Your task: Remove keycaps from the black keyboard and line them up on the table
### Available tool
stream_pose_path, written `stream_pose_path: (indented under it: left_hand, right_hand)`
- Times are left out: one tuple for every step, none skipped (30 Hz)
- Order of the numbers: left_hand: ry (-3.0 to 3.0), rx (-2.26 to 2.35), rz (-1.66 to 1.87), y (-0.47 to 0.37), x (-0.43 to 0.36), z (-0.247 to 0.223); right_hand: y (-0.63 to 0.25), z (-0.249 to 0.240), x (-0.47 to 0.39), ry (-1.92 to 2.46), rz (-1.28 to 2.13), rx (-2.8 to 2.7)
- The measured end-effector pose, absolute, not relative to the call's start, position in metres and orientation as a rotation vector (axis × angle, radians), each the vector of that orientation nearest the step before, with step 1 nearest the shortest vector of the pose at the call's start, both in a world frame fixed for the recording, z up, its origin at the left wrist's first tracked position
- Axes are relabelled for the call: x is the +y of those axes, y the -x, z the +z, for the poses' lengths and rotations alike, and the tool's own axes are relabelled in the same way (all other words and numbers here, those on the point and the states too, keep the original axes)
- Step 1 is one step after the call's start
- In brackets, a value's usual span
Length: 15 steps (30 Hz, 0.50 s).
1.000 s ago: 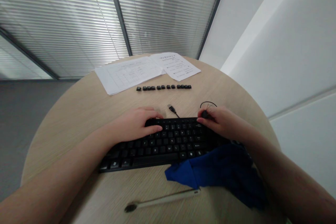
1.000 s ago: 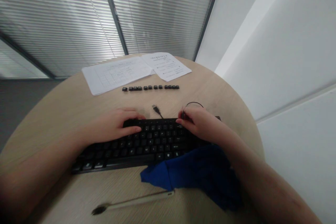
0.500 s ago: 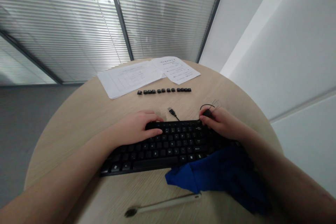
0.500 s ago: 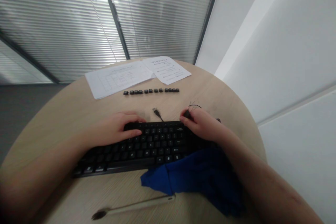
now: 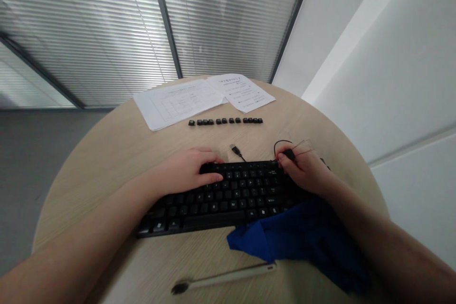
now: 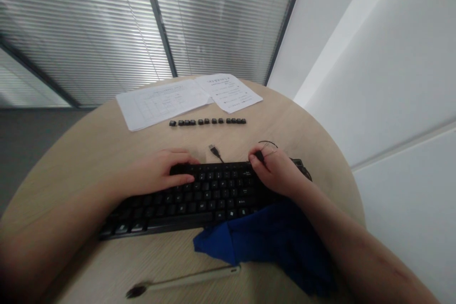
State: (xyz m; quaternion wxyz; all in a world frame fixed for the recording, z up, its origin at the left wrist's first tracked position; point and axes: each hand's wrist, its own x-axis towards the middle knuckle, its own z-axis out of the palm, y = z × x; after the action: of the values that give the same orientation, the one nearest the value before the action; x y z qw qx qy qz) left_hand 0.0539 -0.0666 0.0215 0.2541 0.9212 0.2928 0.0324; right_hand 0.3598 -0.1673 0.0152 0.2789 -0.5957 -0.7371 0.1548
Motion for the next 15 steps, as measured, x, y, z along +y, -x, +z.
stream_pose_path:
  left_hand:
    - [-2.499,0.795,0.085,-0.054,-0.067,0.022]
    - [-2.498,0.795,0.085,-0.054,-0.067,0.022]
    - [-2.499,0.797,0.087,-0.054,-0.066,0.022]
    - [-2.501,0.799,0.089,-0.054,-0.066,0.021]
    - [-2.501,0.803,0.091,-0.054,-0.066,0.021]
    - [-2.500,0.807,0.092,-0.054,-0.066,0.020]
    - [-2.496,0.807,0.092,-0.054,-0.066,0.019]
    - [-2.492,0.806,0.091,-0.054,-0.065,0.019]
    - [-2.488,0.805,0.090,-0.054,-0.065,0.019]
    - [-2.486,0.804,0.089,-0.054,-0.066,0.019]
    - [-2.486,0.806,0.088,-0.055,-0.066,0.020]
    - [-2.487,0.809,0.088,-0.055,-0.066,0.020]
    - [-2.489,0.812,0.089,-0.055,-0.066,0.021]
    - [-2.492,0.811,0.093,-0.055,-0.066,0.021]
    - [-2.498,0.804,0.098,-0.054,-0.066,0.021]
  right_hand:
    - [-0.360,0.013,-0.167,1.594,0.411,-1.966]
    - [-0.360,0.011,-0.167,1.592,0.422,-1.951]
    - [-0.360,0.009,-0.167,1.591,0.446,-1.914]
    - [-0.361,0.009,-0.168,1.588,0.482,-1.847]
    - [-0.361,0.010,-0.170,1.576,0.520,-1.753]
    - [-0.362,0.012,-0.172,1.555,0.548,-1.642]
    - [-0.363,0.014,-0.174,1.530,0.561,-1.531]
    - [-0.365,0.017,-0.176,1.505,0.556,-1.439]
    - [-0.367,0.020,-0.177,1.489,0.544,-1.383]
    - [-0.369,0.022,-0.178,1.483,0.538,-1.366]
    - [-0.372,0.023,-0.178,1.489,0.536,-1.374]
    - [-0.374,0.023,-0.177,1.504,0.541,-1.395]
    - [-0.377,0.022,-0.174,1.522,0.547,-1.422]
    - [-0.380,0.020,-0.172,1.543,0.554,-1.450]
    - [-0.381,0.018,-0.169,1.563,0.562,-1.471]
